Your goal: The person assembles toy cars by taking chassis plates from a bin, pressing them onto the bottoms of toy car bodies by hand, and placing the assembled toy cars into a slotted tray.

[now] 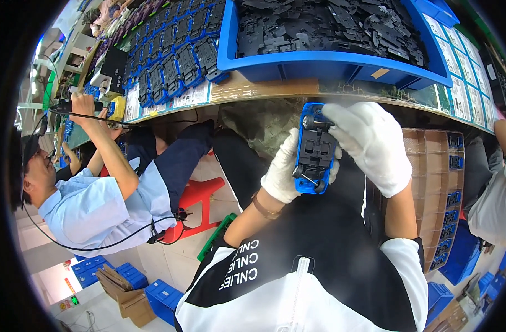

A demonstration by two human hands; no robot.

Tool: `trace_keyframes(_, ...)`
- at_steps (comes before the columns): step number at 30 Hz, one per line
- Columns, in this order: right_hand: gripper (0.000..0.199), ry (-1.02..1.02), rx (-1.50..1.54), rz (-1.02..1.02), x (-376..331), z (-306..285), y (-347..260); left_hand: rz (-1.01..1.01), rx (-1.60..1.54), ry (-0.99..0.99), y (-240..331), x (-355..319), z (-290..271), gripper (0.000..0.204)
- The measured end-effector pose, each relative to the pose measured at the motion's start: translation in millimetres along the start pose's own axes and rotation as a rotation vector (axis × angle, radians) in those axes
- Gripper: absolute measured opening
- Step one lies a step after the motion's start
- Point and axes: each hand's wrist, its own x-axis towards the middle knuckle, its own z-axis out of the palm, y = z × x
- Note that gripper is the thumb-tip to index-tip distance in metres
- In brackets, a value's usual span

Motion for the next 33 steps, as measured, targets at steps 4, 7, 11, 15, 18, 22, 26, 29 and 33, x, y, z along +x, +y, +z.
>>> trace_keyframes(4, 0.032, 0.171, 0.076, 0.038, -12, -6, -10, 0.088, 0.077, -0.005, 1, -1, 1, 0.074)
trace_keyframes(7, 0.033, 0.189, 0.140, -0.012, -25, -6, -22, 0.151, 0.151, -0.047, 1, -1, 1, 0.070)
trace_keyframes(11, 0.064, 0.172, 0.028, -0.046, -22, -2, -45, 0.199, 0.101, 0.004, -3, -4, 7, 0.068)
trace_keyframes(15, 0.062, -0.044, -0.121, -0.016, -6, -1, -47, 0.197, 0.102, 0.031, -10, -6, 15, 0.070)
trace_keyframes(18, 0.068, -0.104, -0.226, -0.052, -8, 6, -45, 0.232, 0.146, 0.123, -13, -9, 22, 0.067)
trace_keyframes(22, 0.059, -0.022, -0.098, -0.048, -9, 4, -45, 0.232, 0.102, 0.039, -15, -10, 6, 0.068)
trace_keyframes(26, 0.045, 0.255, 0.102, 0.005, -23, 3, -39, 0.207, 0.110, 0.025, -10, -10, 8, 0.069)
trace_keyframes(29, 0.043, 0.264, 0.199, 0.027, -34, 0, -46, 0.289, 0.137, 0.007, -6, -8, 13, 0.071)
trace_keyframes(33, 0.046, 0.130, 0.148, -0.025, -46, 10, -46, 0.334, 0.106, -0.029, -4, -6, 16, 0.073)
